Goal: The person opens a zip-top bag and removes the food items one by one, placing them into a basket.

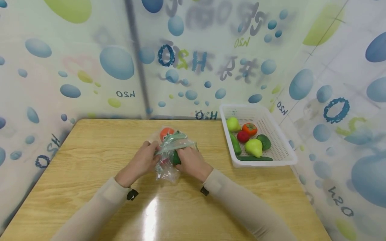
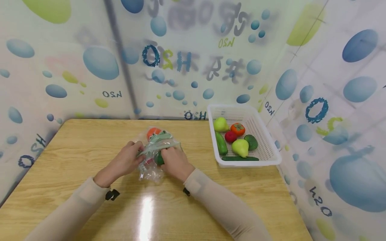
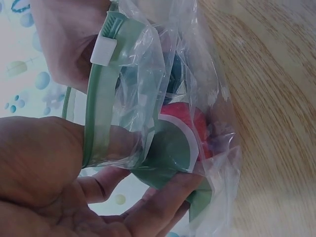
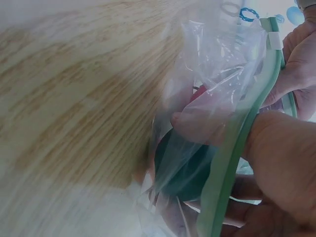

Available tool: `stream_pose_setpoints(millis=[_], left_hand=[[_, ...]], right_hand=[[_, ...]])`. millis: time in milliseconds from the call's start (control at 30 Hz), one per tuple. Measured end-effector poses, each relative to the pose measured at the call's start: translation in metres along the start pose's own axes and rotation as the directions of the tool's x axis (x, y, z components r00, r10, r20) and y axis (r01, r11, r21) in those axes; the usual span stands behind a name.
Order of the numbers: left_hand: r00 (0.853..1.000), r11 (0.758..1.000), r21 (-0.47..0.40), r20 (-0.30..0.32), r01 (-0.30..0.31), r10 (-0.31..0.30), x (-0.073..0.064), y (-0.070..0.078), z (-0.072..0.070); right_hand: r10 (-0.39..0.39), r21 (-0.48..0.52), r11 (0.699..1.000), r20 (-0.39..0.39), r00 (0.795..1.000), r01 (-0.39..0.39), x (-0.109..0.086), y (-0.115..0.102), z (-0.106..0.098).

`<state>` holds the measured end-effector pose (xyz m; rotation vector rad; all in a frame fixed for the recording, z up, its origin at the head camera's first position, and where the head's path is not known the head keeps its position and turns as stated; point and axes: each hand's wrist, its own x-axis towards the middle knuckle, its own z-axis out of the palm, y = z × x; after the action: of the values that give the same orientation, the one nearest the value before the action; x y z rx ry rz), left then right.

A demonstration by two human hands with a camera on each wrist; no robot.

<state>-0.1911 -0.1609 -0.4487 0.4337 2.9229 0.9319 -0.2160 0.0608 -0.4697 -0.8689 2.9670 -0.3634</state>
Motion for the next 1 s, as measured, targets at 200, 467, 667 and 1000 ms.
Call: stream_pose_setpoints(millis=[200,467,667,1000], left_hand=[[1.0,1.0,-0.002,0.007,-0.003,0.003,0.001,-0.001,0.0],[1.0,1.0,-0.011,0.006,-0.004,0.004,0.001,-0.004,-0.001],[1.0,1.0,-0.011,0.011,0.011,-0.01,0.001,-0.004,0.0],[1.0,1.0,-0.011,0.015,0.013,-0.013,0.002,-0.004,-0.002]], right_hand=[[-0.005,-0.001,1.0,-0.024,1.0,0.005,-0.006,0.0,-0.004],[-0.018,0.004,1.0,-0.041,0.999,0.018,-0.013,-0.003,-0.008],[-0.03,-0.002,1.0,-0.047,0.998,0.03,-0.017,-0.004,-0.012],[-0.044,0.029,0.999,-0.065,0.997,0.046,-0.024,-0.004,-0.022]])
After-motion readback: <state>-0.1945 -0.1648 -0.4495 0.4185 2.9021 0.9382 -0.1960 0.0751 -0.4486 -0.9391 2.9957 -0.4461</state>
